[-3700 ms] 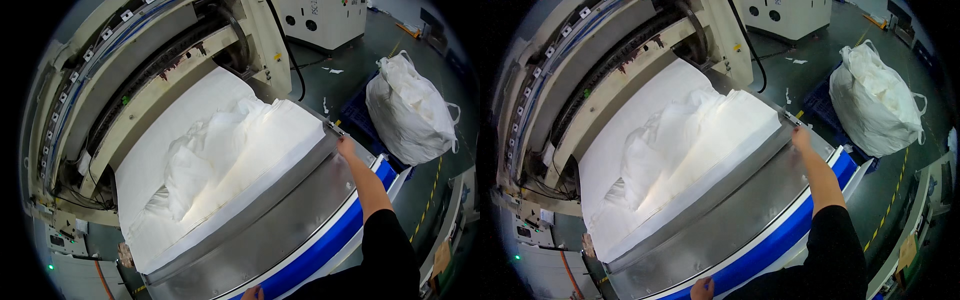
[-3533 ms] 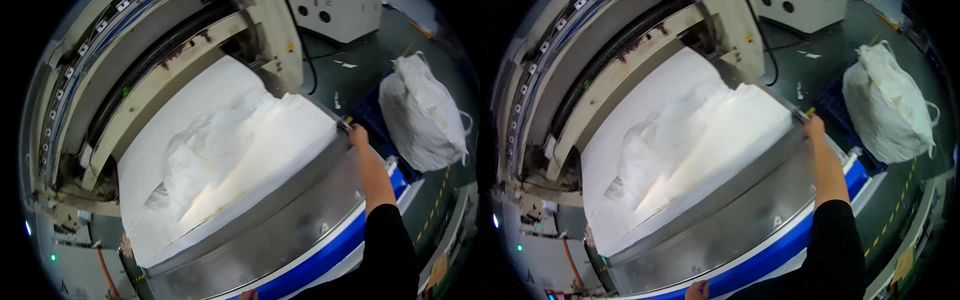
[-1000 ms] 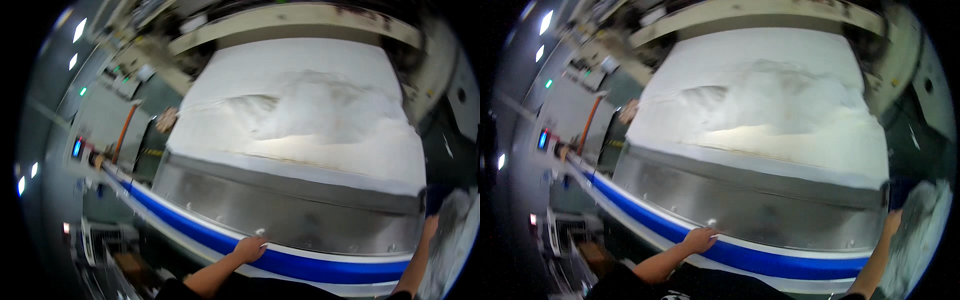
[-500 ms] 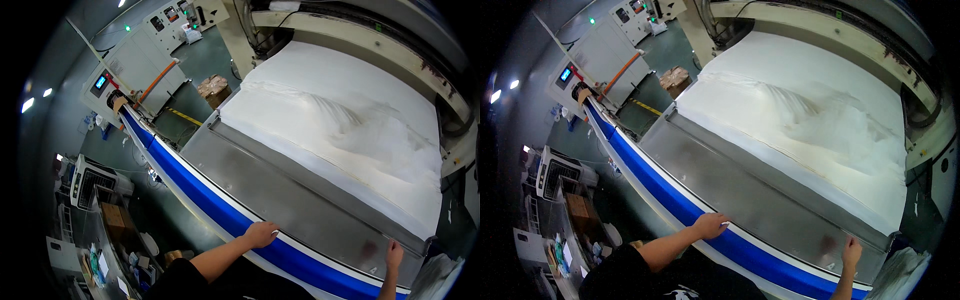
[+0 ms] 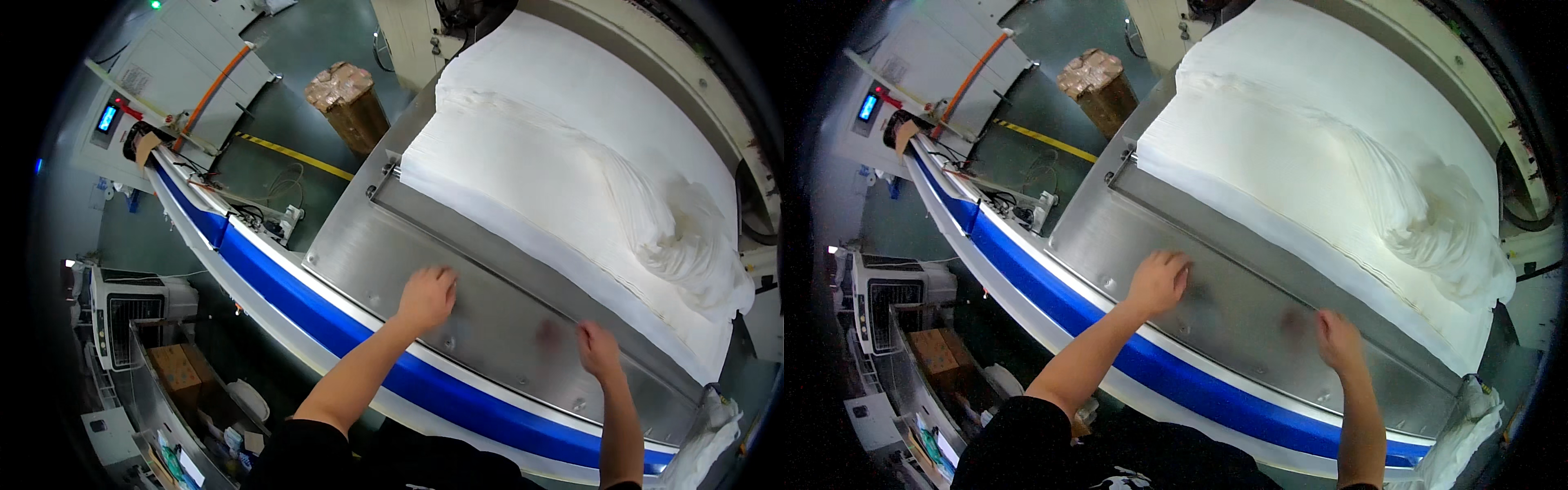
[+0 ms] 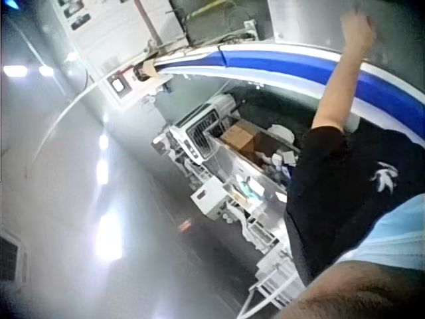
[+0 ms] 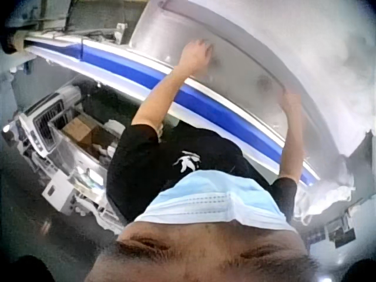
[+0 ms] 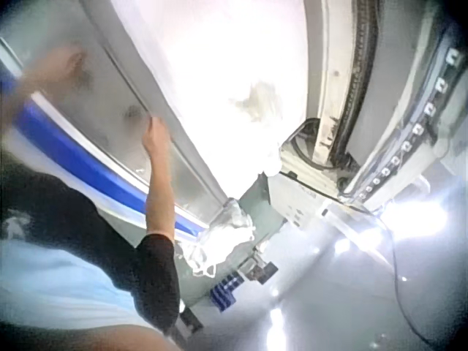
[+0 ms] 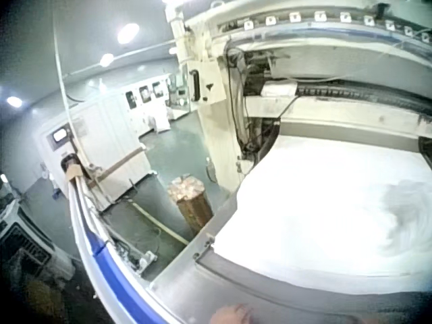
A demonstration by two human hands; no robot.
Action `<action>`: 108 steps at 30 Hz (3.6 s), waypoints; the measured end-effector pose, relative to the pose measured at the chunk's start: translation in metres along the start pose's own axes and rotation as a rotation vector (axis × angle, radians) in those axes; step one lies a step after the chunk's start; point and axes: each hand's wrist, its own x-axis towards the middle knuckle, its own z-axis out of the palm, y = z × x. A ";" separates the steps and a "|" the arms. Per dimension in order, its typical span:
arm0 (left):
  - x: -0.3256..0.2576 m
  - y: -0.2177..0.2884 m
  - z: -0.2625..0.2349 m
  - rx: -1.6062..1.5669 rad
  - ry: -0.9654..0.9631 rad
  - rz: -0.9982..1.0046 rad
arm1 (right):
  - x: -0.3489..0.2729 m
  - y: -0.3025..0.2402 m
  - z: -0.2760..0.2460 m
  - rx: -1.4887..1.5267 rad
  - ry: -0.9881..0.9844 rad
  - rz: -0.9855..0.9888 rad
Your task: The person repeatedly folds large white fabric sheets on a metal table and places them into a white bag. The person also wipes the table surface with a cloth between folding cycles.
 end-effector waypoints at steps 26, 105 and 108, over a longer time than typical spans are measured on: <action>0.047 -0.072 0.017 0.078 0.132 -0.045 | 0.365 -0.237 0.043 0.272 -0.064 -0.271; 0.220 -0.173 -0.067 0.864 -0.512 -0.123 | -0.211 0.556 -0.182 -0.423 -0.117 0.925; 0.202 -0.178 -0.075 1.031 -0.389 -0.005 | -0.196 0.562 -0.166 -0.566 -0.112 1.048</action>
